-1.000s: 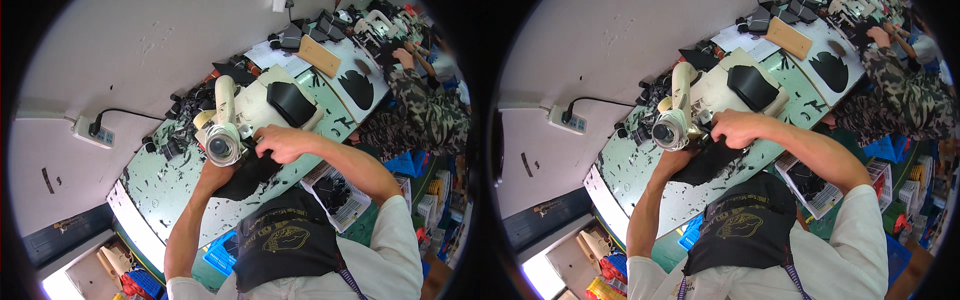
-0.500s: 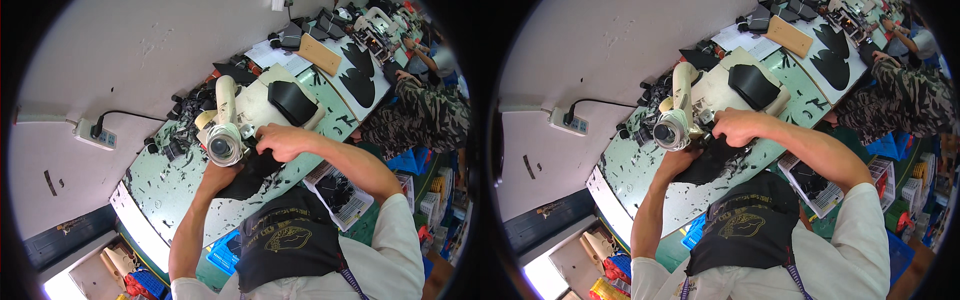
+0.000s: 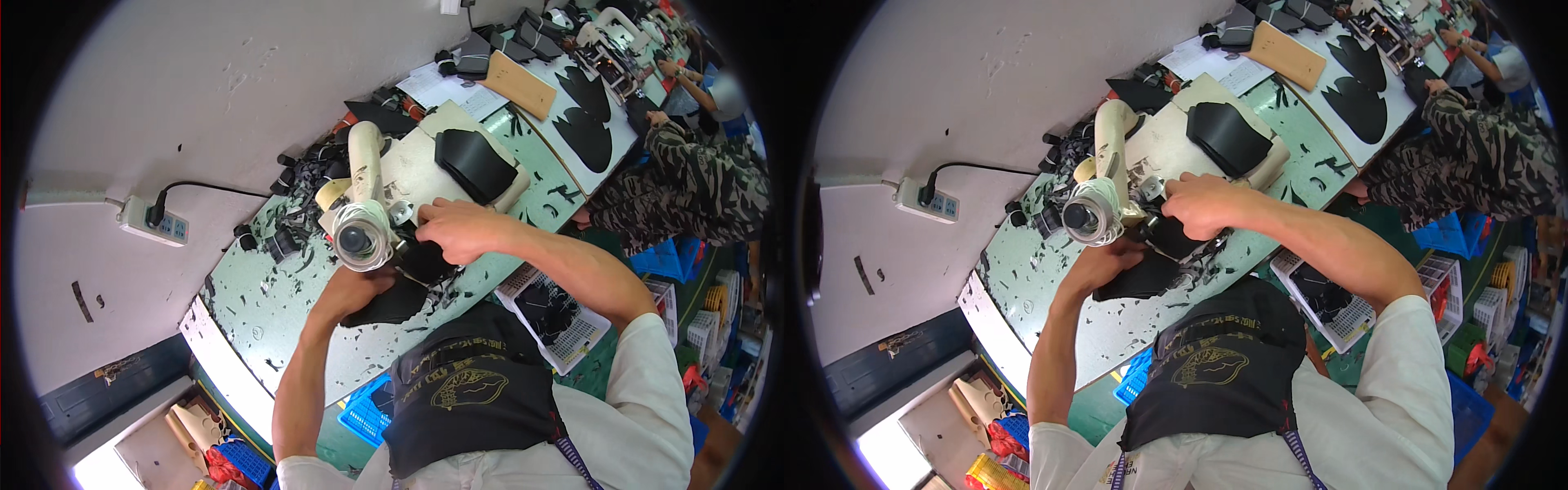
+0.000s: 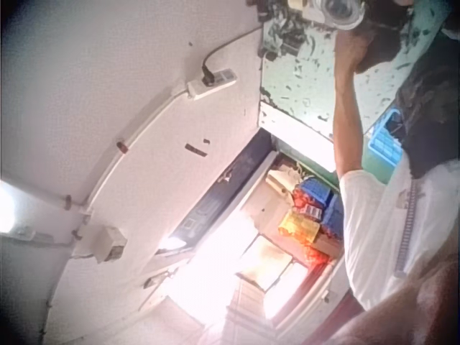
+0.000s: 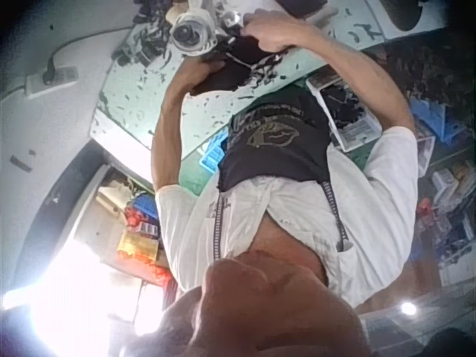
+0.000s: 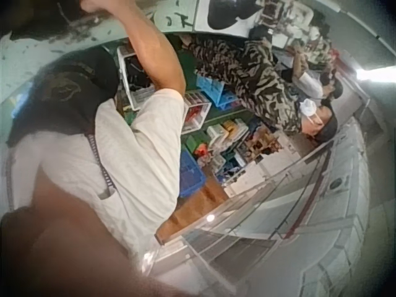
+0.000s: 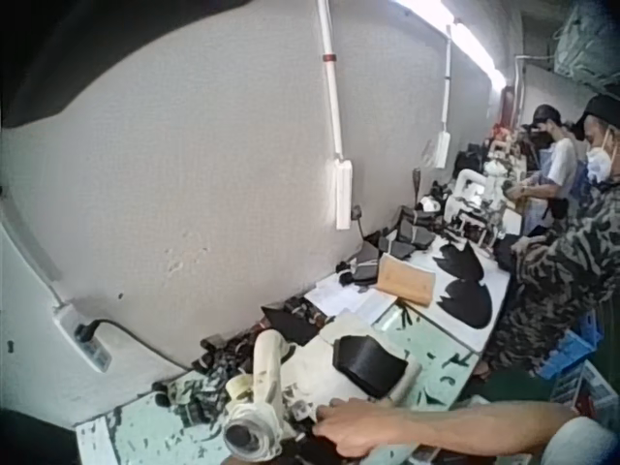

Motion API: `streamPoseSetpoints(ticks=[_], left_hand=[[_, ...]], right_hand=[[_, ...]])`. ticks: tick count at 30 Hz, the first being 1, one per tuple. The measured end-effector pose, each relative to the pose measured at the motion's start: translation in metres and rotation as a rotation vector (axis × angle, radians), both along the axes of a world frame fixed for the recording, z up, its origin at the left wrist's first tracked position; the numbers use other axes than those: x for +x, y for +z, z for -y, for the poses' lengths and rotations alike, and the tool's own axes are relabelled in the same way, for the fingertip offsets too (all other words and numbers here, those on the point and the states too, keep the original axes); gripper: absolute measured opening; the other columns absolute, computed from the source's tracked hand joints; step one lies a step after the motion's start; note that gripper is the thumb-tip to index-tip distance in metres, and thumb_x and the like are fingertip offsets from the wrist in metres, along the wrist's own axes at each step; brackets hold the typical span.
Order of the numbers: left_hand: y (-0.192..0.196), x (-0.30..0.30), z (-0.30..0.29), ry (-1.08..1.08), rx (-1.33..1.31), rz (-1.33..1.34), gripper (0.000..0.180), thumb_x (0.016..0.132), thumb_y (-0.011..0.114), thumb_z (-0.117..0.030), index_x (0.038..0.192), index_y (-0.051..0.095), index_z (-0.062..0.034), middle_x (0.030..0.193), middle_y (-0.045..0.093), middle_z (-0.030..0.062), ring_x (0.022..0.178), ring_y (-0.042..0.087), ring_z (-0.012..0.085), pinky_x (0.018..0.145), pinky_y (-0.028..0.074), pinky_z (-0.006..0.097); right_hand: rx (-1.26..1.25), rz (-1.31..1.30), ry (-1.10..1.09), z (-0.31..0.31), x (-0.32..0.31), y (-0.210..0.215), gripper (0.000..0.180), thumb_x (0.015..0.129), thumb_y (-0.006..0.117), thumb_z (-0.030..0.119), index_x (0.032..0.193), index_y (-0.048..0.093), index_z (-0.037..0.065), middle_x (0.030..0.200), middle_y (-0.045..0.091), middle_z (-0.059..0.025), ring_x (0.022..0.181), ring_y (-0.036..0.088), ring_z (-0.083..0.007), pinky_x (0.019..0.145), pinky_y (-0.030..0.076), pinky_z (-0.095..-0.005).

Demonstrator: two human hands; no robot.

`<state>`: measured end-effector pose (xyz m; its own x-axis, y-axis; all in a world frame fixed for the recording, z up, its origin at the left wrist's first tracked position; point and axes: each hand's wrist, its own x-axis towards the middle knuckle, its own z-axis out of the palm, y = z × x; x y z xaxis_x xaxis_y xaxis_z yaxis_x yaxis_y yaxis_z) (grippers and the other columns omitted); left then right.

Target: The person trims leather shoe upper components using an industrial skiving machine.

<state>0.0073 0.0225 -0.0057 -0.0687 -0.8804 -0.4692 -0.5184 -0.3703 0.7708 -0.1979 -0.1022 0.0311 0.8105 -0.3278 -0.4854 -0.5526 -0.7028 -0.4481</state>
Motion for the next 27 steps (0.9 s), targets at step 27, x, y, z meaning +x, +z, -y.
streamPoseSetpoints(ticks=[27], left_hand=[[-0.012, -0.006, 0.002, 0.064, 0.035, 0.286, 0.036, 0.08, 0.067, -0.029, 0.109, 0.066, -0.0082, 0.099, 0.069, 0.0183, 0.088, 0.068, 0.0282, 0.082, 0.051, 0.037]], right_hand=[[0.139, 0.001, 0.072, 0.007, 0.004, -0.002, 0.051, 0.065, 0.053, -0.001, 0.114, 0.064, 0.009, 0.122, 0.053, -0.0111, 0.117, 0.046, -0.0287, 0.091, 0.045, -0.0396]])
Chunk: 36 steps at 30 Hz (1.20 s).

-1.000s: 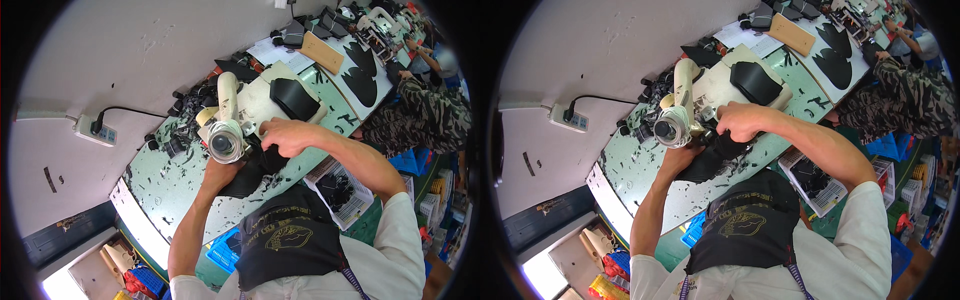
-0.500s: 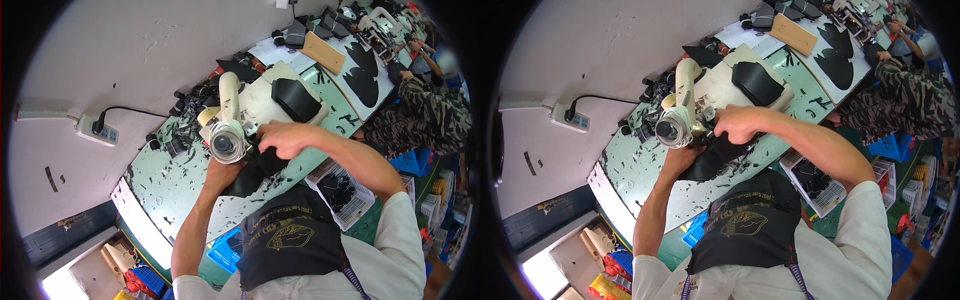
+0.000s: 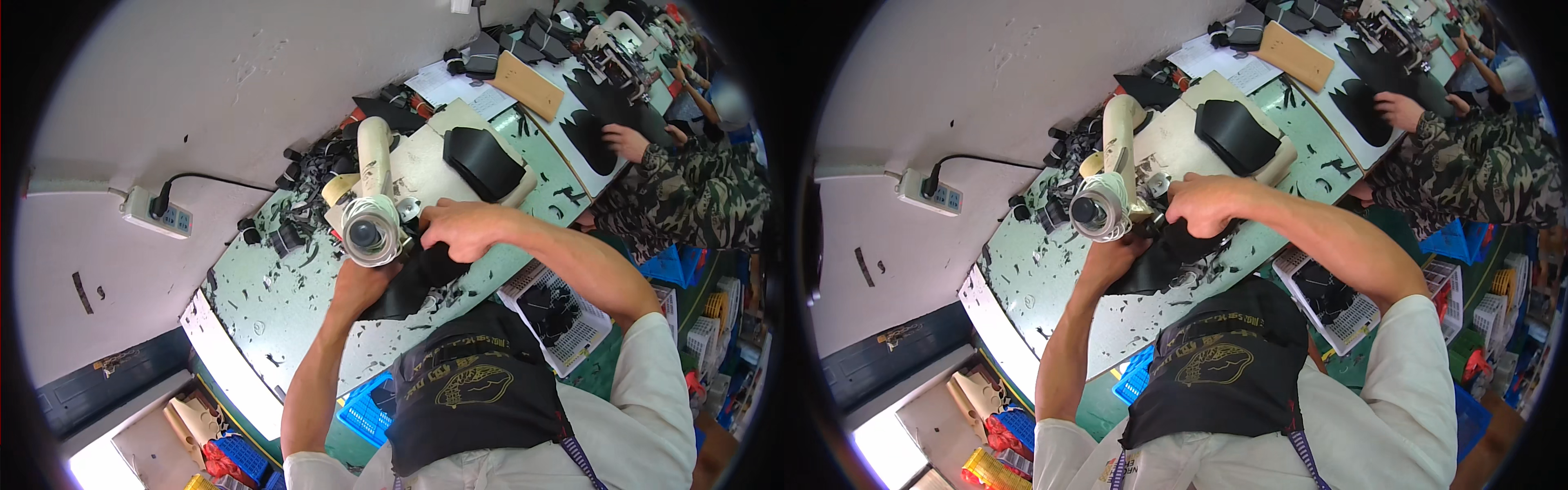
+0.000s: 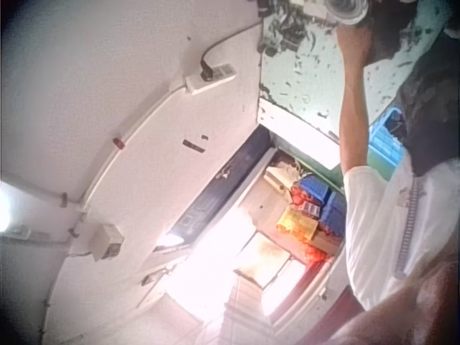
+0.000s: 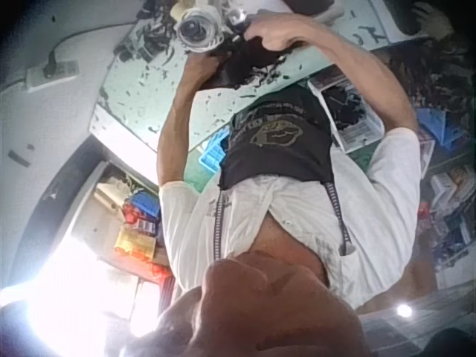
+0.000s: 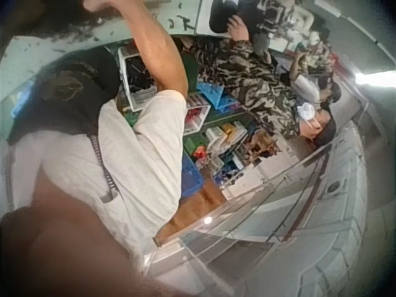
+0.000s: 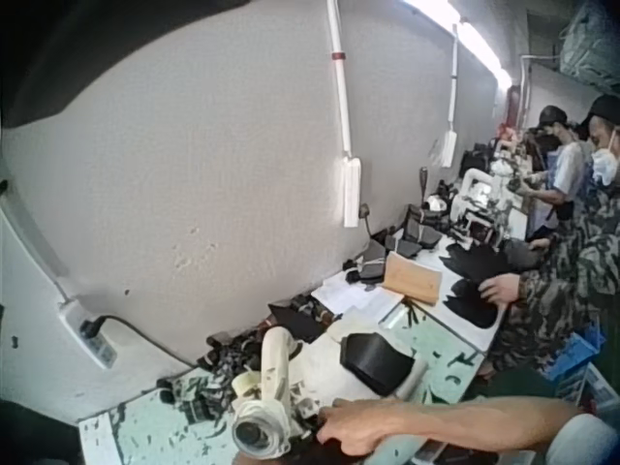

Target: The person trims leather shoe upper components using an industrial skiving machine.

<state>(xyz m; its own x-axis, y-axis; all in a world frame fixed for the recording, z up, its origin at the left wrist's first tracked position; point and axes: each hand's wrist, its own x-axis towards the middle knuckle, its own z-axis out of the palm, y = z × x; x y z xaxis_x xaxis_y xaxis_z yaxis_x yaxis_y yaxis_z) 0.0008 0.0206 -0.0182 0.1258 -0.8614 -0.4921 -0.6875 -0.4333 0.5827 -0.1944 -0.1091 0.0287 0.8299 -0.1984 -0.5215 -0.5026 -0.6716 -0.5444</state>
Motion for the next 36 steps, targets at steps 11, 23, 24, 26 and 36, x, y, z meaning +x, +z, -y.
streamPoseSetpoints(ticks=[11, 23, 24, 26, 36], left_hand=[[0.007, 0.004, -0.005, -0.038, 0.075, 0.014, 0.041, 0.08, 0.069, -0.021, 0.119, 0.064, -0.01, 0.096, 0.069, 0.0107, 0.082, 0.064, 0.0172, 0.076, 0.048, 0.033], [0.024, 0.006, -0.019, 0.136, 0.114, -0.14, 0.022, 0.079, 0.071, -0.022, 0.091, 0.073, -0.0034, 0.075, 0.068, 0.0049, 0.068, 0.059, 0.0111, 0.066, 0.046, 0.029], [0.023, 0.005, -0.018, 0.174, 0.135, -0.101, 0.023, 0.078, 0.072, -0.024, 0.088, 0.072, -0.0037, 0.075, 0.068, 0.0056, 0.067, 0.059, 0.0104, 0.065, 0.046, 0.029], [0.019, 0.004, -0.014, 0.129, 0.109, -0.058, 0.026, 0.077, 0.072, -0.027, 0.092, 0.071, -0.006, 0.08, 0.069, 0.0105, 0.074, 0.063, 0.0209, 0.069, 0.048, 0.035], [-0.011, -0.008, -0.023, 0.034, 0.083, -0.114, 0.028, 0.088, 0.063, -0.023, 0.107, 0.066, -0.0028, 0.085, 0.068, 0.0117, 0.069, 0.065, 0.0159, 0.059, 0.051, 0.032]], right_hand=[[0.076, -0.051, 0.038, 0.012, -0.007, 0.03, 0.052, 0.063, 0.05, -0.001, 0.113, 0.064, 0.005, 0.122, 0.054, -0.0156, 0.115, 0.05, -0.0318, 0.097, 0.042, -0.04], [-0.025, -0.071, -0.01, 0.005, -0.009, 0.022, 0.054, 0.065, 0.051, 0.0, 0.118, 0.061, 0.009, 0.113, 0.062, -0.0094, 0.112, 0.054, -0.0292, 0.099, 0.037, -0.048], [-0.002, -0.104, 0.005, 0.007, -0.008, 0.022, 0.054, 0.065, 0.051, 0.0, 0.118, 0.061, 0.008, 0.116, 0.06, -0.0094, 0.112, 0.053, -0.0294, 0.099, 0.039, -0.0454], [0.02, -0.139, 0.02, 0.01, -0.009, 0.021, 0.054, 0.065, 0.051, 0.0, 0.117, 0.061, 0.008, 0.118, 0.059, -0.0094, 0.113, 0.052, -0.0296, 0.098, 0.041, -0.0427], [-0.052, -0.225, 0.02, -0.012, -0.006, 0.029, 0.052, 0.065, 0.056, 0.0, 0.115, 0.062, 0.01, 0.115, 0.058, -0.0095, 0.113, 0.05, -0.0285, 0.1, 0.039, -0.0434]])
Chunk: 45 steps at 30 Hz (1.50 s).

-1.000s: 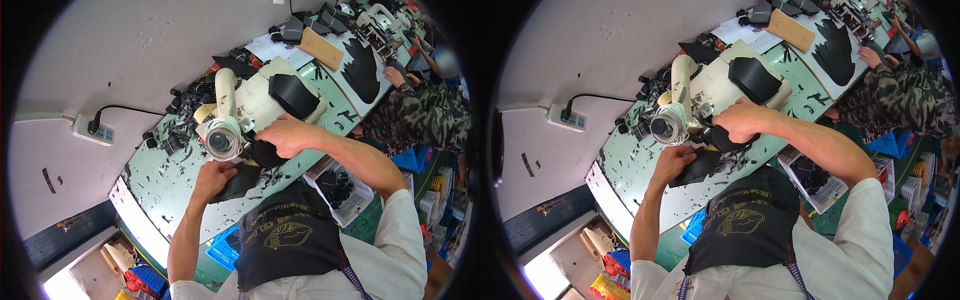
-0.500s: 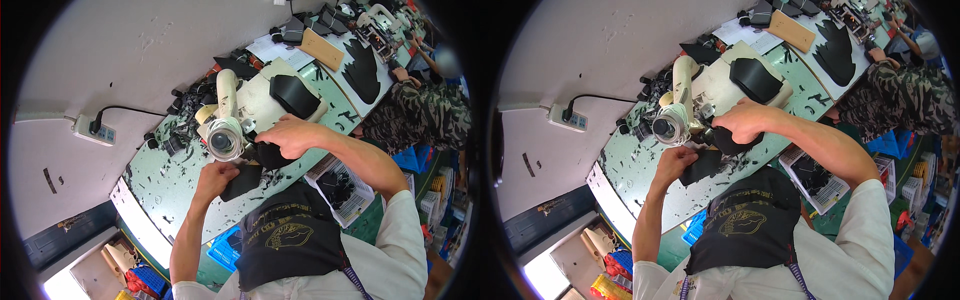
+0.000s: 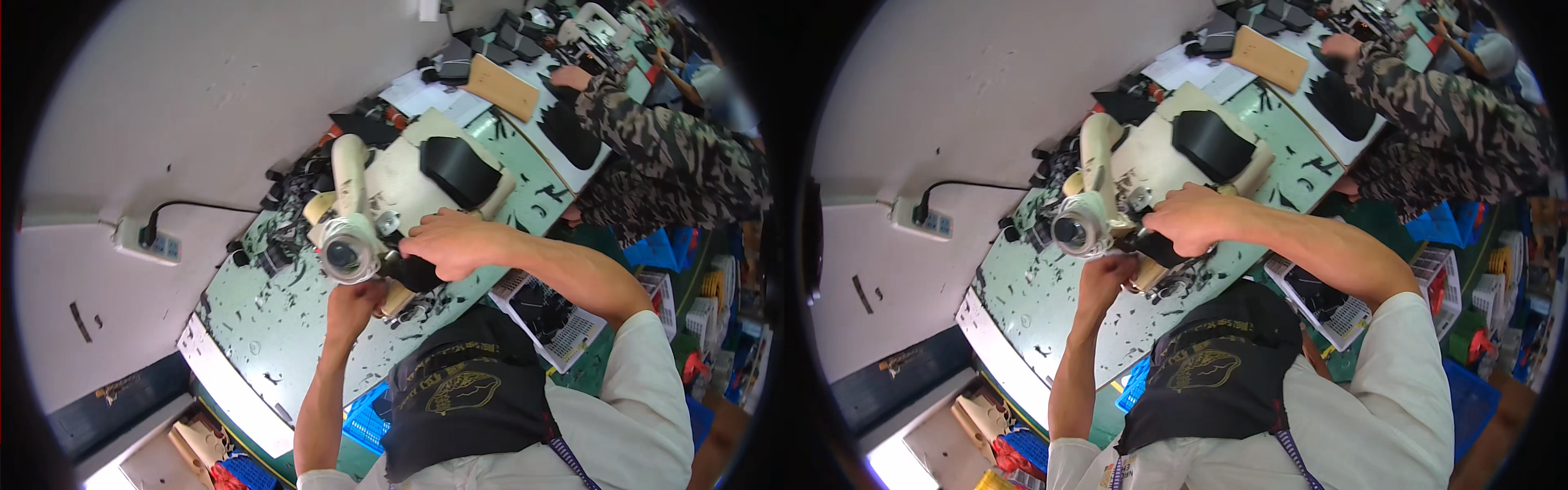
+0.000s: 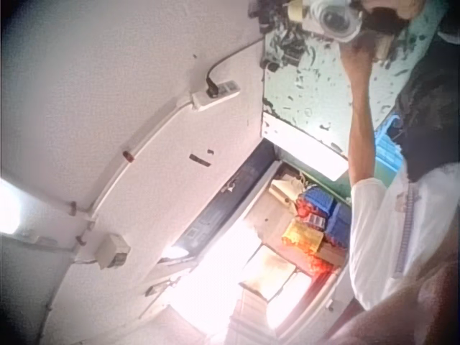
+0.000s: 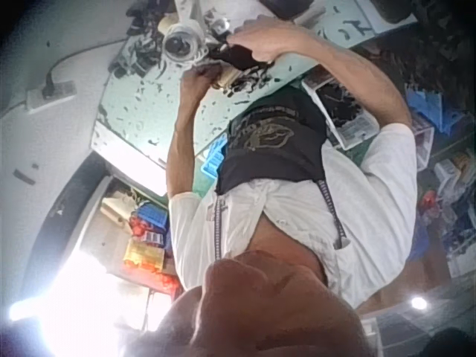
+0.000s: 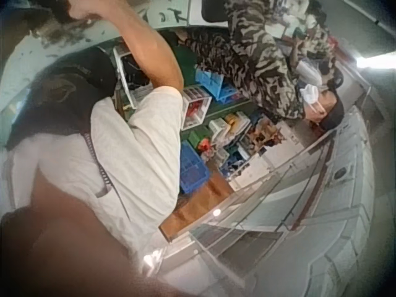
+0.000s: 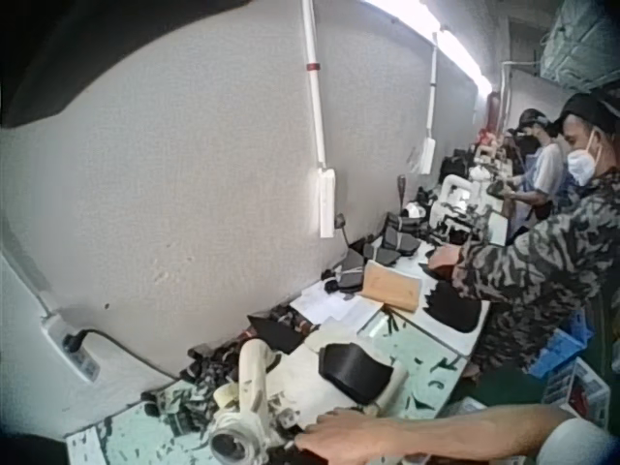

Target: The person trims leather shoe upper components using an industrial skiving machine.

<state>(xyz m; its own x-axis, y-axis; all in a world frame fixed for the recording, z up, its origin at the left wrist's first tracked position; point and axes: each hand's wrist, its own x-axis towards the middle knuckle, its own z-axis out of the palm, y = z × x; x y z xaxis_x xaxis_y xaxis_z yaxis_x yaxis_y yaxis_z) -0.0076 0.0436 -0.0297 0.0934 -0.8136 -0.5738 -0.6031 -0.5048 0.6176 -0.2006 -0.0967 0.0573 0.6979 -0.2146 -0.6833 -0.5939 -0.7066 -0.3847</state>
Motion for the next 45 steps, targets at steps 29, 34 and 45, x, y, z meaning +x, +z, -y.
streamPoseSetpoints(ticks=[29, 34, 45], left_hand=[[0.068, -0.095, -0.022, 0.561, -0.106, -1.316, 0.052, 0.082, 0.073, -0.02, 0.126, 0.05, -0.0026, 0.114, 0.062, 0.0074, 0.105, 0.059, 0.0186, 0.093, 0.047, 0.033], [0.082, -0.021, -0.071, 0.451, -0.084, -0.895, 0.058, 0.072, 0.081, -0.018, 0.119, 0.053, 0.0028, 0.105, 0.064, 0.0099, 0.094, 0.063, 0.0198, 0.085, 0.05, 0.032], [0.123, 0.005, -0.159, 0.024, 0.307, -0.491, 0.097, 0.061, 0.087, -0.015, 0.143, 0.036, -0.0037, 0.124, 0.056, 0.0161, 0.115, 0.052, 0.0218, 0.098, 0.04, 0.033]], right_hand=[[-0.117, 1.26, -0.912, -0.11, -0.065, -0.02, 0.057, 0.074, 0.064, 0.001, 0.127, 0.044, -0.003, 0.112, 0.047, -0.0223, 0.109, 0.046, -0.0398, 0.097, 0.037, -0.0426], [0.187, 1.152, -0.594, -0.145, -0.056, -0.055, 0.061, 0.075, 0.07, 0.014, 0.129, 0.046, -0.003, 0.123, 0.045, -0.0228, 0.119, 0.04, -0.038, 0.105, 0.032, -0.0415], [-0.568, 0.806, -0.512, -0.194, -0.008, -0.208, 0.009, 0.074, 0.06, 0.015, 0.08, 0.058, 0.008, 0.09, 0.051, -0.004, 0.076, 0.058, -0.0214, 0.053, 0.051, -0.0356]])
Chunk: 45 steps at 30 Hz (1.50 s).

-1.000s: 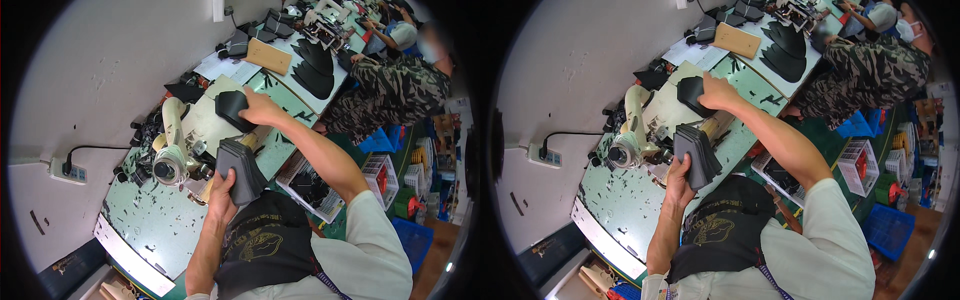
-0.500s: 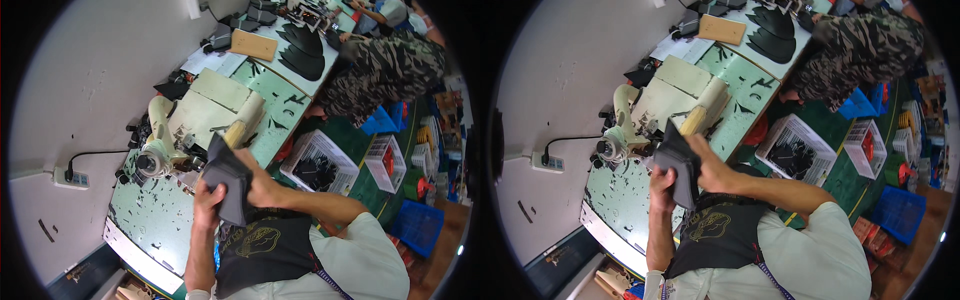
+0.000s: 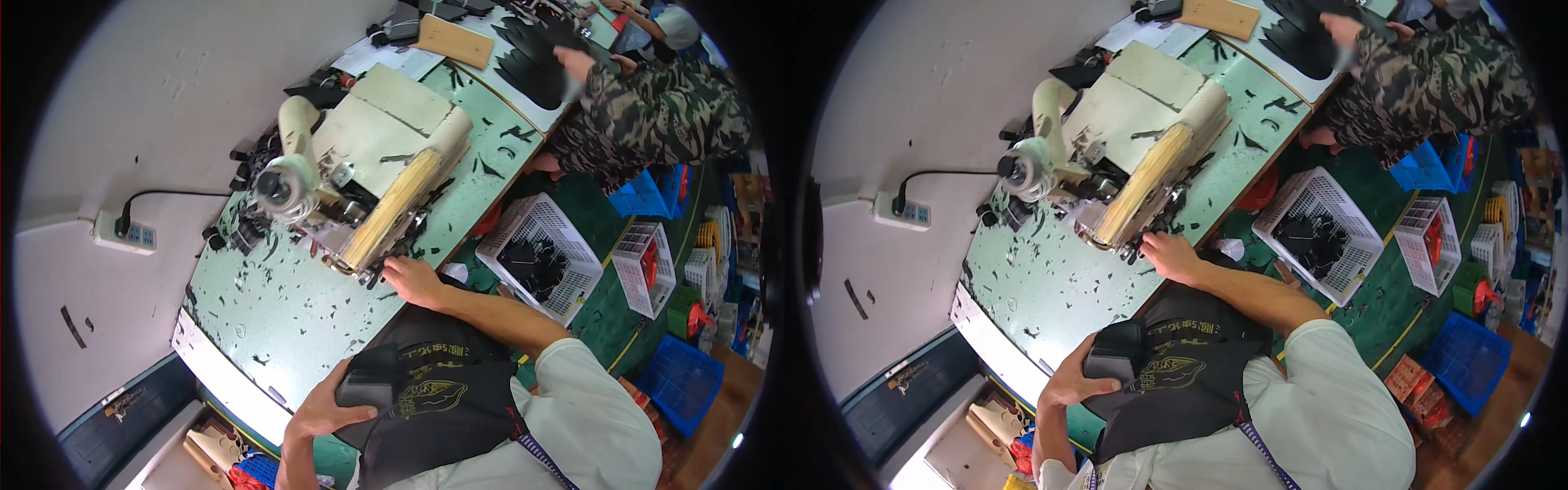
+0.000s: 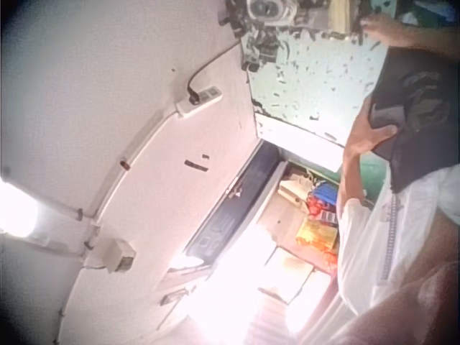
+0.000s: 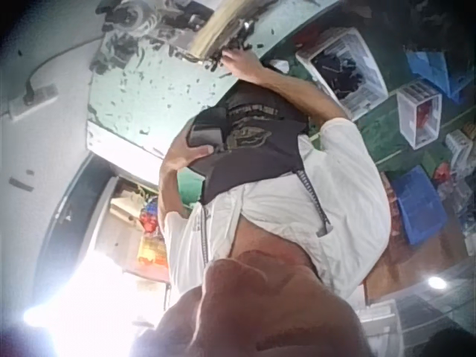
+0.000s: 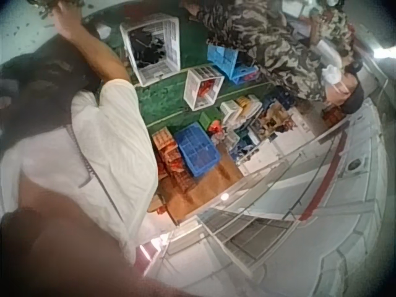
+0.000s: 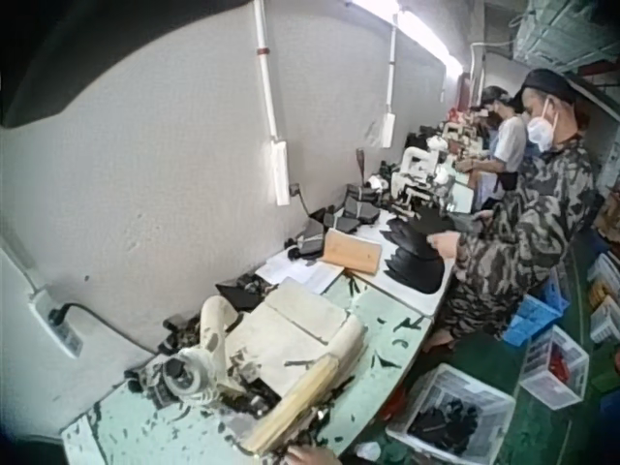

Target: The person trims leather shoe upper components using an industrial skiving machine.

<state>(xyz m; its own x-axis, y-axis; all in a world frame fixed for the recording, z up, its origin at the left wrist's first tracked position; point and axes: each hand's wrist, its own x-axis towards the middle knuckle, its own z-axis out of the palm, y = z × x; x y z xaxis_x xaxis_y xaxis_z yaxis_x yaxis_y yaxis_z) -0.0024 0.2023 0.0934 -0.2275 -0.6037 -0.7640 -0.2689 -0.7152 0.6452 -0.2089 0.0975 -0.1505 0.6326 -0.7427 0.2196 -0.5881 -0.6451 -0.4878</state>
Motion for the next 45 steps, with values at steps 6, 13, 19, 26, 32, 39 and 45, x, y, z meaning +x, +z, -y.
streamPoseSetpoints(ticks=[6, 13, 19, 26, 32, 39, 45], left_hand=[[-0.036, 0.05, -0.026, 0.219, 0.235, -0.151, 0.082, 0.056, 0.081, -0.006, 0.13, 0.048, 0.0014, 0.113, 0.062, 0.0118, 0.1, 0.059, 0.0228, 0.088, 0.047, 0.032], [-0.049, 0.025, 0.003, 0.606, 0.167, -0.631, 0.067, 0.055, 0.075, -0.005, 0.119, 0.055, 0.0037, 0.098, 0.066, 0.0112, 0.084, 0.065, 0.0227, 0.078, 0.054, 0.034], [-0.042, 0.029, 0.018, 0.507, 0.29, -0.731, 0.071, 0.054, 0.075, -0.002, 0.121, 0.054, 0.0044, 0.101, 0.066, 0.0126, 0.087, 0.066, 0.0238, 0.082, 0.054, 0.035], [-0.041, 0.046, 0.027, 0.378, 0.269, -0.868, 0.077, 0.046, 0.076, 0.001, 0.12, 0.055, 0.0069, 0.102, 0.067, 0.0145, 0.089, 0.066, 0.026, 0.083, 0.053, 0.035], [-0.015, 0.029, 0.048, -0.384, -0.571, 0.143, 0.09, 0.053, 0.083, -0.031, 0.132, 0.05, -0.0039, 0.116, 0.063, 0.0157, 0.103, 0.063, 0.0295, 0.093, 0.048, 0.037], [-0.06, 0.076, 0.066, 0.392, 0.11, -0.766, 0.07, 0.054, 0.08, -0.015, 0.116, 0.057, 0.0061, 0.107, 0.065, 0.0169, 0.091, 0.066, 0.0249, 0.084, 0.052, 0.037], [-0.07, -0.002, 0.065, -0.609, 0.1, -0.502, 0.073, 0.052, 0.083, -0.012, 0.12, 0.059, 0.001, 0.1, 0.067, 0.0082, 0.088, 0.063, 0.0201, 0.084, 0.049, 0.032]], right_hand=[[0.294, -0.011, -0.108, -0.014, 0.011, 0.037, 0.01, 0.078, 0.058, 0.013, 0.084, 0.06, 0.005, 0.088, 0.059, -0.0076, 0.078, 0.062, -0.0248, 0.058, 0.051, -0.0403], [1.157, 0.196, 0.052, -0.019, 0.026, 0.172, 0.024, 0.082, 0.061, 0.012, 0.103, 0.065, 0.003, 0.096, 0.068, -0.0156, 0.091, 0.065, -0.0238, 0.08, 0.049, -0.0349], [1.143, 0.307, -0.041, -0.026, 0.019, 0.196, 0.027, 0.08, 0.065, 0.016, 0.102, 0.067, 0.001, 0.094, 0.069, -0.0167, 0.089, 0.066, -0.0257, 0.078, 0.049, -0.0363], [1.792, 1.349, -0.238, -0.05, 0.001, 0.178, 0.02, 0.086, 0.06, 0.008, 0.104, 0.066, 0.001, 0.066, 0.056, -0.0008, 0.066, 0.054, -0.013, 0.074, 0.046, -0.0267], [1.82, 1.426, 0.135, -0.067, -0.009, 0.233, 0.07, 0.086, 0.063, 0.008, 0.145, 0.025, 0.005, 0.067, 0.047, 0.0008, 0.056, 0.042, -0.0071, 0.064, 0.043, -0.0263], [1.525, 1.096, -0.371, -0.09, -0.057, 0.208, 0.01, 0.088, 0.061, 0.013, 0.088, 0.053, 0.006, 0.066, 0.048, 0.0028, 0.056, 0.047, -0.0066, 0.053, 0.041, -0.0232], [1.456, 0.742, -0.416, -0.05, 0.004, 0.172, 0.018, 0.086, 0.063, 0.018, 0.074, 0.059, 0.007, 0.059, 0.046, 0.0053, 0.053, 0.038, -0.003, 0.049, 0.029, -0.0232]])
